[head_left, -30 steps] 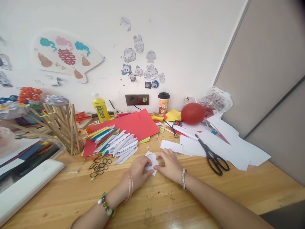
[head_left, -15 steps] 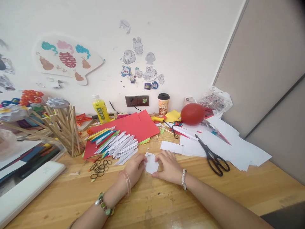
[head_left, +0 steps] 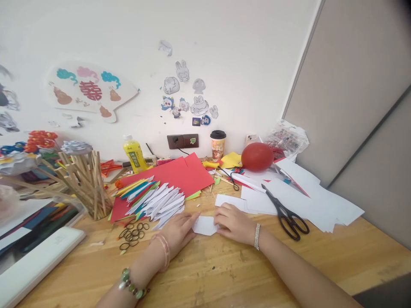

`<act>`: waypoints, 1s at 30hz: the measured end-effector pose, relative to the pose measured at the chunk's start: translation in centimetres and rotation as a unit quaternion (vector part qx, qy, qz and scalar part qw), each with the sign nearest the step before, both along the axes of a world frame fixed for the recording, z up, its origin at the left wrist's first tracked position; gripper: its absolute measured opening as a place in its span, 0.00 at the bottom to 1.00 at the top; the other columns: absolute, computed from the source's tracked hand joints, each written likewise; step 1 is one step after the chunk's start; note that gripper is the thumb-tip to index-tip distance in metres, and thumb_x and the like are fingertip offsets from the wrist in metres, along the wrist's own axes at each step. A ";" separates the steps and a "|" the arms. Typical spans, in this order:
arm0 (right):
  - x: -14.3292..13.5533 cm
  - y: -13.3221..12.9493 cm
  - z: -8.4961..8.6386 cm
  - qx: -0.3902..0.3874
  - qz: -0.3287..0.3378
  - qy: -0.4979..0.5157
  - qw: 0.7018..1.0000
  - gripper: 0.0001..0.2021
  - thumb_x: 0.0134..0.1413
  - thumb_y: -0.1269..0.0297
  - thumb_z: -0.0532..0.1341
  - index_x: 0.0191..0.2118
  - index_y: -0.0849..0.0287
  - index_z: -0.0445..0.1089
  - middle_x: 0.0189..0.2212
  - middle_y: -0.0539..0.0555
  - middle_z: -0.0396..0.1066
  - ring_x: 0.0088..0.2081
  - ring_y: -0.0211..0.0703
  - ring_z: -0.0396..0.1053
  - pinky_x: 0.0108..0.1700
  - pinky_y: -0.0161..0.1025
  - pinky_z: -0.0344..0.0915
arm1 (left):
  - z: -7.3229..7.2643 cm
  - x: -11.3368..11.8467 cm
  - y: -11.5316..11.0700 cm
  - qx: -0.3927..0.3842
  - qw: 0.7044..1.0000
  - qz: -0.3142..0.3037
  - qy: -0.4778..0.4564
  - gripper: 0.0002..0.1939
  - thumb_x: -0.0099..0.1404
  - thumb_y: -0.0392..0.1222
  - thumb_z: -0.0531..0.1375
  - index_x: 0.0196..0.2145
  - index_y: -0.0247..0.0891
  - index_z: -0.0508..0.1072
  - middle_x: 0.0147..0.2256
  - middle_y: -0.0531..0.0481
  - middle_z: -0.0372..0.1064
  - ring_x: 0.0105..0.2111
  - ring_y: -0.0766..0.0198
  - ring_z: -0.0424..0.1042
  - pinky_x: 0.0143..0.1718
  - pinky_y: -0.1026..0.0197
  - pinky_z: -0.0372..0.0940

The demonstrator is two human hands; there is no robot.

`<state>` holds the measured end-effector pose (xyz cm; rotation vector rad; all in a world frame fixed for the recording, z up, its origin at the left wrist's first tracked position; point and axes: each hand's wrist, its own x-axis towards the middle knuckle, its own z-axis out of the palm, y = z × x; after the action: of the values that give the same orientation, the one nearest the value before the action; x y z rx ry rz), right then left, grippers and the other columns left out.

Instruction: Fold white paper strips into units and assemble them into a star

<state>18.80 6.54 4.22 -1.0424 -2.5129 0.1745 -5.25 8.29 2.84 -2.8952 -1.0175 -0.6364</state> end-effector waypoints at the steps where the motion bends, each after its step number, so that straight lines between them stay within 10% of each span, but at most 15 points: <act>1: 0.0 0.0 0.0 0.013 0.003 -0.010 1.000 0.04 0.51 0.71 0.58 0.33 0.57 0.67 0.36 0.53 0.67 0.40 0.43 0.59 0.43 0.40 0.57 | 0.2 0.0 -0.1 -0.001 1.000 0.010 0.001 0.18 0.63 0.42 0.51 0.50 0.38 0.61 0.40 0.43 0.69 0.42 0.57 0.67 0.43 0.54 0.64; 17: -0.4 0.0 -0.6 0.059 0.009 -0.059 0.996 0.06 0.56 0.65 0.54 0.32 0.57 0.68 0.33 0.53 0.68 0.37 0.43 0.60 0.41 0.41 0.56 | 0.0 0.5 0.1 0.049 0.997 -0.025 0.054 0.16 0.66 0.40 0.46 0.26 0.38 0.70 0.30 0.47 0.66 0.32 0.62 0.64 0.33 0.60 0.61; 30: -1.5 -0.3 -0.9 0.016 -0.039 -0.012 0.999 0.04 0.53 0.69 0.56 0.28 0.58 0.66 0.30 0.52 0.66 0.36 0.41 0.60 0.39 0.38 0.56 | 0.6 1.1 -0.5 -0.117 0.991 0.021 -0.062 0.11 0.62 0.39 0.51 0.25 0.38 0.69 0.28 0.49 0.66 0.30 0.63 0.64 0.34 0.61 0.62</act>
<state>17.30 6.26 3.27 -1.1340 -2.4824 0.0986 -4.14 7.83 3.48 -3.0542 -1.2432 -0.7500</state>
